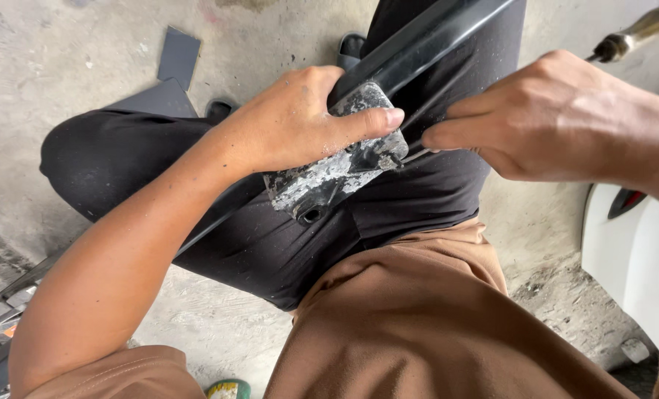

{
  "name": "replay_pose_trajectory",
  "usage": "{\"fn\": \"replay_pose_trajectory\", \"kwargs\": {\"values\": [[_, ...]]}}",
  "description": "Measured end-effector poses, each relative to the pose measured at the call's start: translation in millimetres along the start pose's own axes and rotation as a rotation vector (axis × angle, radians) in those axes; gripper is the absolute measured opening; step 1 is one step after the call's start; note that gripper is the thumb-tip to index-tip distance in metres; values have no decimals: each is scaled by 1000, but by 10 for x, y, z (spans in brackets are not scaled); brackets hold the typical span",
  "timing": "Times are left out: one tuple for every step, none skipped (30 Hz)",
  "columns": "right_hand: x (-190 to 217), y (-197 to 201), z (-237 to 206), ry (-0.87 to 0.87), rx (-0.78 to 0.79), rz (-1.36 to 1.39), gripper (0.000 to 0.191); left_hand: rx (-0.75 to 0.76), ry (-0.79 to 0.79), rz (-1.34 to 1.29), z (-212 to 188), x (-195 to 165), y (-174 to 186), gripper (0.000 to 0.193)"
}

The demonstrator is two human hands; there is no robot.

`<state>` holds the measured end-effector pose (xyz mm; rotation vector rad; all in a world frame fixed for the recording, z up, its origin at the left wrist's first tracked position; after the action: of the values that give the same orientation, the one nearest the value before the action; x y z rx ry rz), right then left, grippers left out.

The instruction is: The person sits on the floor and uses a metal scraper to remove excess body filler from a black car bumper held across their lap. They repeatedly scrape the same area to smooth the surface.

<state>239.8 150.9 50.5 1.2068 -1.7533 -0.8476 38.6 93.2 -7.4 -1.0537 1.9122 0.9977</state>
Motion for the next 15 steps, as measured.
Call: {"fn": "replay_pose_trajectory", "kwargs": {"values": [[22, 12, 16, 18, -17, -80, 47, 3, 16, -1, 4, 28, -9, 63], [47, 21, 40, 33, -30, -156, 48, 13, 32, -4, 7, 50, -26, 65], [69, 54, 80, 25, -75, -148, 44, -1, -3, -11, 8, 50, -26, 65], [85, 117, 97, 23, -127, -144, 39, -23, -37, -13, 9, 29, -22, 65], [108, 179, 117, 21, -181, -142, 35, -49, -72, -12, 8, 19, -11, 66], [119, 220, 119, 15, -188, -158, 35, -45, -31, 2, 8, 39, -13, 66], [139, 251, 106, 6, -194, -171, 34, -37, 10, 15, 10, 61, -19, 67], [142, 274, 69, -11, -188, -181, 33, -19, 47, 20, 12, 71, -35, 68], [149, 303, 16, -17, -213, -191, 35, -14, 22, 13, 18, 44, -37, 69], [154, 310, -50, -22, -240, -201, 37, -12, -1, 9, 31, 24, -37, 70], [148, 299, -100, -26, -269, -212, 39, -10, -25, 6, 29, -1, -34, 70], [132, 202, -113, -33, -235, -186, 39, -29, -47, 14, 33, -9, -25, 71], [122, 99, -110, -41, -203, -163, 40, -49, -72, 25, 29, -23, -11, 72], [109, -22, -83, -51, -171, -141, 40, -67, -99, 37, 26, -29, -1, 74], [116, -103, -58, -48, -178, -73, 42, -57, -66, 47, 26, 5, -8, 73]]}}
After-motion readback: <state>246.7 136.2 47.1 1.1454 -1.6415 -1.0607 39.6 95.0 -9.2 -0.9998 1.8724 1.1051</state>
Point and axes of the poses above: each hand's wrist, its own z-axis towards the middle knuckle, its own y-axis out of the back of the hand, x = y × z, the point moved 6 cm from there along z, towards the middle knuckle, and after that the axes turned 5 degrees about -x, right-handed, at the moved point
